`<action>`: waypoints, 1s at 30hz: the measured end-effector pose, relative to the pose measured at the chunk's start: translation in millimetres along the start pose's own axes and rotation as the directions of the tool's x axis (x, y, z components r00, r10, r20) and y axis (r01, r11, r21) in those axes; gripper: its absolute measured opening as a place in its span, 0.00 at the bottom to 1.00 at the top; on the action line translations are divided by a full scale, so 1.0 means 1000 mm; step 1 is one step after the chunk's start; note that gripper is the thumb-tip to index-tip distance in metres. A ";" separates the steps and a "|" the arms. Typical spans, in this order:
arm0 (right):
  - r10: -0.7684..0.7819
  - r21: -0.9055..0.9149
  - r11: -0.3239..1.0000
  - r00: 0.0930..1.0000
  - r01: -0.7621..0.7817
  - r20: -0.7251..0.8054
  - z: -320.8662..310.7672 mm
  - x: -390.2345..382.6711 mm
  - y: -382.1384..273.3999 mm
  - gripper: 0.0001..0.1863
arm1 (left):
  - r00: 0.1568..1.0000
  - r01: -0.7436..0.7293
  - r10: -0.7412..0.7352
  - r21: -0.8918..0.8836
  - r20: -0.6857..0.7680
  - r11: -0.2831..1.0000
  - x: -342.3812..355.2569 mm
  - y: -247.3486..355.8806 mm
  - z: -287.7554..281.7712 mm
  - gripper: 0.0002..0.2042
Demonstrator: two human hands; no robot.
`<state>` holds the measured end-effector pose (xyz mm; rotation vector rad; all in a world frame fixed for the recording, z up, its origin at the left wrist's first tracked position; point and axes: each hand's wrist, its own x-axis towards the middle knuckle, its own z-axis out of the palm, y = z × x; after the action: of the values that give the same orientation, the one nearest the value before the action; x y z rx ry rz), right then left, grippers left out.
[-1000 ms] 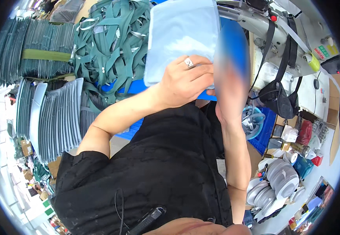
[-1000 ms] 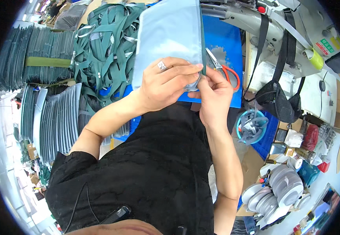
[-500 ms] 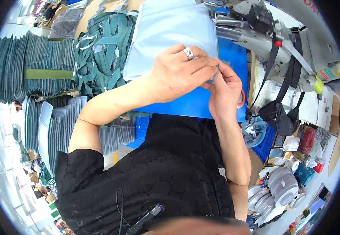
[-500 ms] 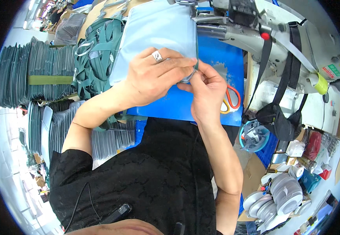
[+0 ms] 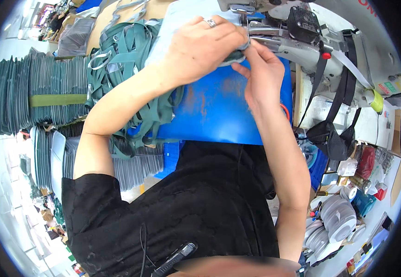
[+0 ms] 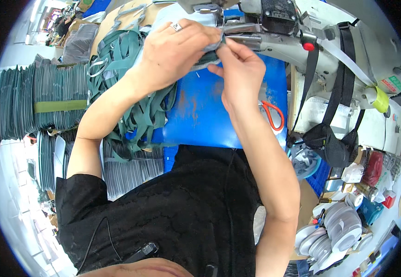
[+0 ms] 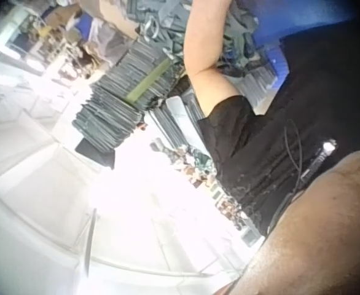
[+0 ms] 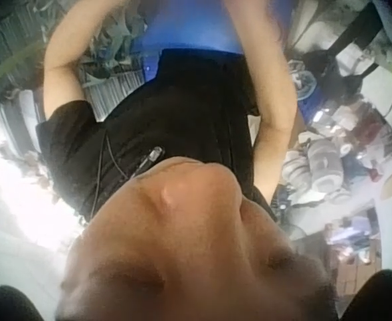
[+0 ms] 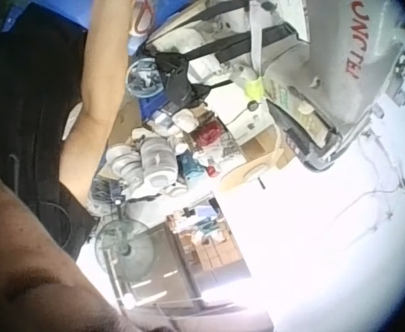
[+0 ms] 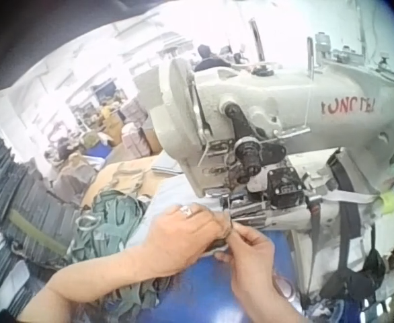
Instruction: The recorder is assembling fabric bags by aligning pieces and trimming excess material with scissors at a sewing workstation.
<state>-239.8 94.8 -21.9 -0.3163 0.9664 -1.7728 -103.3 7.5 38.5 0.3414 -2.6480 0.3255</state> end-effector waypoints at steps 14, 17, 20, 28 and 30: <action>-0.147 -0.393 0.911 0.989 0.128 -0.019 0.012 0.007 -0.001 0.16 | 0.957 -0.287 0.268 0.255 0.108 0.923 -0.001 -0.003 -0.092 0.23; -0.133 -0.407 0.906 0.991 0.116 -0.012 0.014 -0.008 -0.006 0.18 | 0.834 -0.203 0.049 0.223 0.550 0.953 0.009 -0.012 -0.103 0.28; -0.072 -0.478 0.876 0.997 0.066 0.008 -0.006 -0.010 -0.018 0.19 | 0.776 -0.309 0.119 0.210 0.619 0.928 0.024 -0.019 -0.105 0.25; 0.113 -0.336 0.938 0.992 -0.089 0.054 -0.008 -0.011 -0.024 0.16 | 0.718 -0.338 0.165 0.132 0.677 0.932 0.037 -0.021 -0.112 0.22; 0.103 -0.251 0.964 0.993 -0.085 0.059 -0.007 -0.007 -0.020 0.15 | 0.756 -0.298 0.158 0.119 0.635 0.947 0.039 -0.021 -0.111 0.19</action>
<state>-254.4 106.7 -9.5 -0.4814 1.1347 -1.5460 -86.8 12.0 156.9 0.2065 -3.3318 0.6868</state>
